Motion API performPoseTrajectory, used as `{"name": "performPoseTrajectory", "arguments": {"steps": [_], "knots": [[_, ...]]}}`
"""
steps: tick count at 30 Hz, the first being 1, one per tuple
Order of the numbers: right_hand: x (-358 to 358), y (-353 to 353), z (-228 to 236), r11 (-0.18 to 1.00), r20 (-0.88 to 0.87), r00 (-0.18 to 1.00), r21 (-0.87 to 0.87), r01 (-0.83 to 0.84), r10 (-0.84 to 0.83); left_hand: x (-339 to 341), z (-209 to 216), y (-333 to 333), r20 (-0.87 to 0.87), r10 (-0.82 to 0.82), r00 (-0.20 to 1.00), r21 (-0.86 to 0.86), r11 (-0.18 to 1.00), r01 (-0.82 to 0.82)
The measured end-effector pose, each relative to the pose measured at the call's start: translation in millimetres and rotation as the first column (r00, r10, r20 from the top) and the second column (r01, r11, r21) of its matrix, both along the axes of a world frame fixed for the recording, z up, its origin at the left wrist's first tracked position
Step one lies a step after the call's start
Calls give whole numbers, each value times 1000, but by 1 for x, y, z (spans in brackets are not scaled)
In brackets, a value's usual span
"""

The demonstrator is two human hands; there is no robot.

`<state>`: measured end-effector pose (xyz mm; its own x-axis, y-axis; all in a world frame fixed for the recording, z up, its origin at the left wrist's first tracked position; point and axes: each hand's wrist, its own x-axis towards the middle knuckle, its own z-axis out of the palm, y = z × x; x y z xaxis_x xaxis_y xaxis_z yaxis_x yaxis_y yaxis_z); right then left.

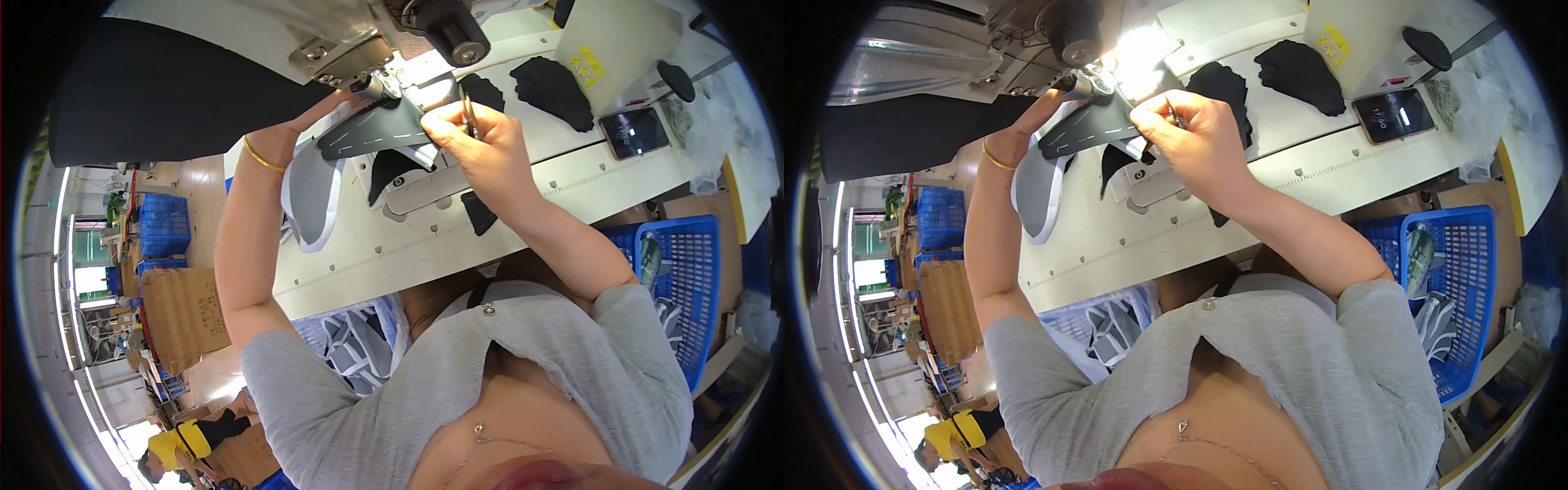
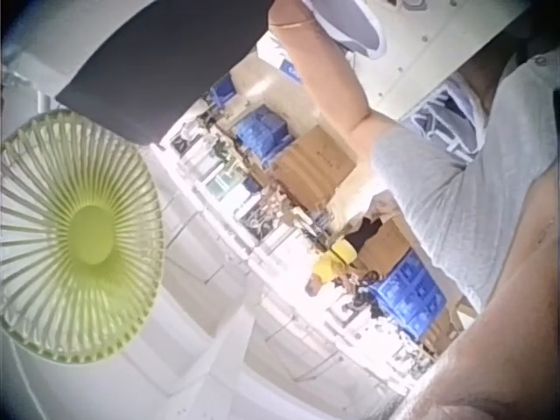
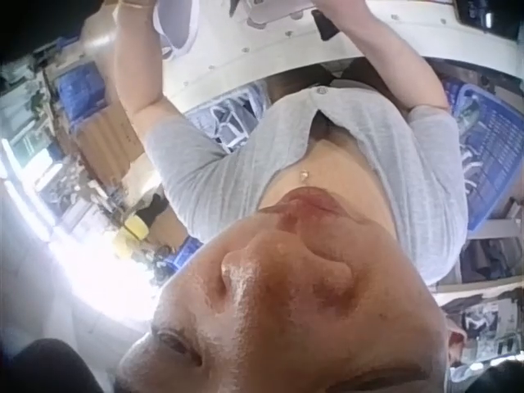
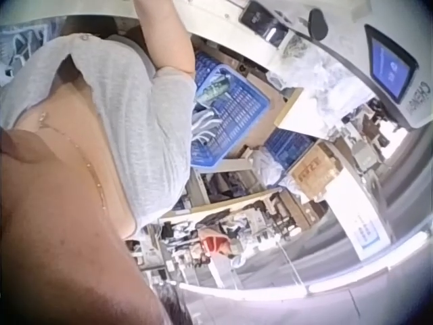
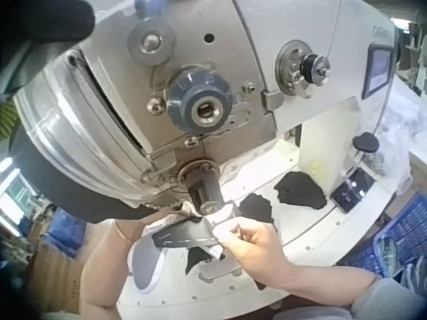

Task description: Operate an industrial sewing machine to stitch together black and grey shoe upper components.

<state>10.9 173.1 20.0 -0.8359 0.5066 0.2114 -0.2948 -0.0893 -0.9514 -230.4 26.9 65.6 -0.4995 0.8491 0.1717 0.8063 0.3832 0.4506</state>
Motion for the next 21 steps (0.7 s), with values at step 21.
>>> {"name": "performPoseTrajectory", "arguments": {"steps": [21], "knots": [[1, -10, -4, 989, -101, 989, -94, -113, 103, 173, -9, -9, -528, -20, 849, 315, 924, 217]]}}
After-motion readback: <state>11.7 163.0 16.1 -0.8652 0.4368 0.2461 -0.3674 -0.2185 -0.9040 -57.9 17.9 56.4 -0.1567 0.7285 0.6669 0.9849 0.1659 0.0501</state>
